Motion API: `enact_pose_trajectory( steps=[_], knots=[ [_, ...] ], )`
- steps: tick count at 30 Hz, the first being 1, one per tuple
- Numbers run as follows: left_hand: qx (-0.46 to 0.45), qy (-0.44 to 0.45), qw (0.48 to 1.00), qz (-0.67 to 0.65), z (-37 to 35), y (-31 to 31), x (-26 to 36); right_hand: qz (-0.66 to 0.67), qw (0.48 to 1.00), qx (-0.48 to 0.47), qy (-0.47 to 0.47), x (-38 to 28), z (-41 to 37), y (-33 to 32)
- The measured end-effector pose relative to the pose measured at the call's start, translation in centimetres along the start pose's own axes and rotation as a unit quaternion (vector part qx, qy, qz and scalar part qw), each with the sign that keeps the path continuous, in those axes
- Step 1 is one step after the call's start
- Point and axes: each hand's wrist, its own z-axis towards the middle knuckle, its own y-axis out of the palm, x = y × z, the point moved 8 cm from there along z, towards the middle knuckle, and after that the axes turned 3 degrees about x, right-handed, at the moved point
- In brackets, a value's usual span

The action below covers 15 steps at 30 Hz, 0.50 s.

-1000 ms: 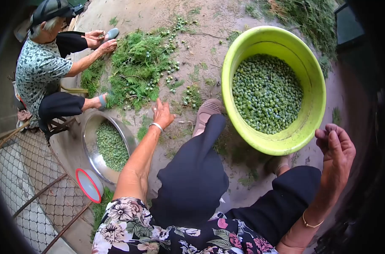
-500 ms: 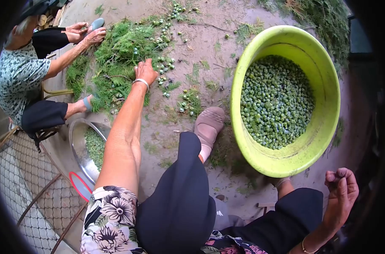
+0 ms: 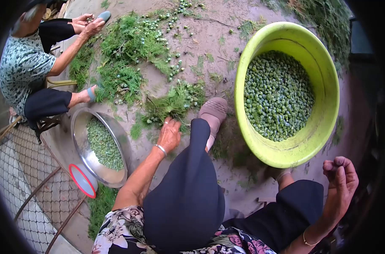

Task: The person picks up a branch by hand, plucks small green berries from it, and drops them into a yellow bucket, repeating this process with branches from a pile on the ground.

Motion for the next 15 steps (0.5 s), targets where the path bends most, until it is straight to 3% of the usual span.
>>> enact_pose_trajectory(
  steps=[5,7,11,14,15],
  knots=[
    [0.094,0.023,0.995,0.021,-2.1,-4.0,2.9,-0.001,1.000,0.001,-0.015,-0.2,-0.3,0.2],
    [0.157,-0.027,0.987,0.021,-2.0,-6.9,2.0,-0.010,1.000,0.008,-0.019,-0.2,-0.3,0.2],
    [0.302,-0.210,0.928,0.052,1.9,-12.2,-5.3,-0.032,0.999,-0.001,-0.043,-0.6,-0.4,0.7],
    [0.281,-0.260,0.924,-0.013,6.4,-10.8,-11.3,-0.038,0.998,-0.005,-0.048,-0.8,-0.8,1.1],
    [0.246,-0.293,0.918,-0.108,7.2,-8.8,-12.9,-0.043,0.998,-0.012,-0.042,-0.8,-0.9,1.3]
  ],
)
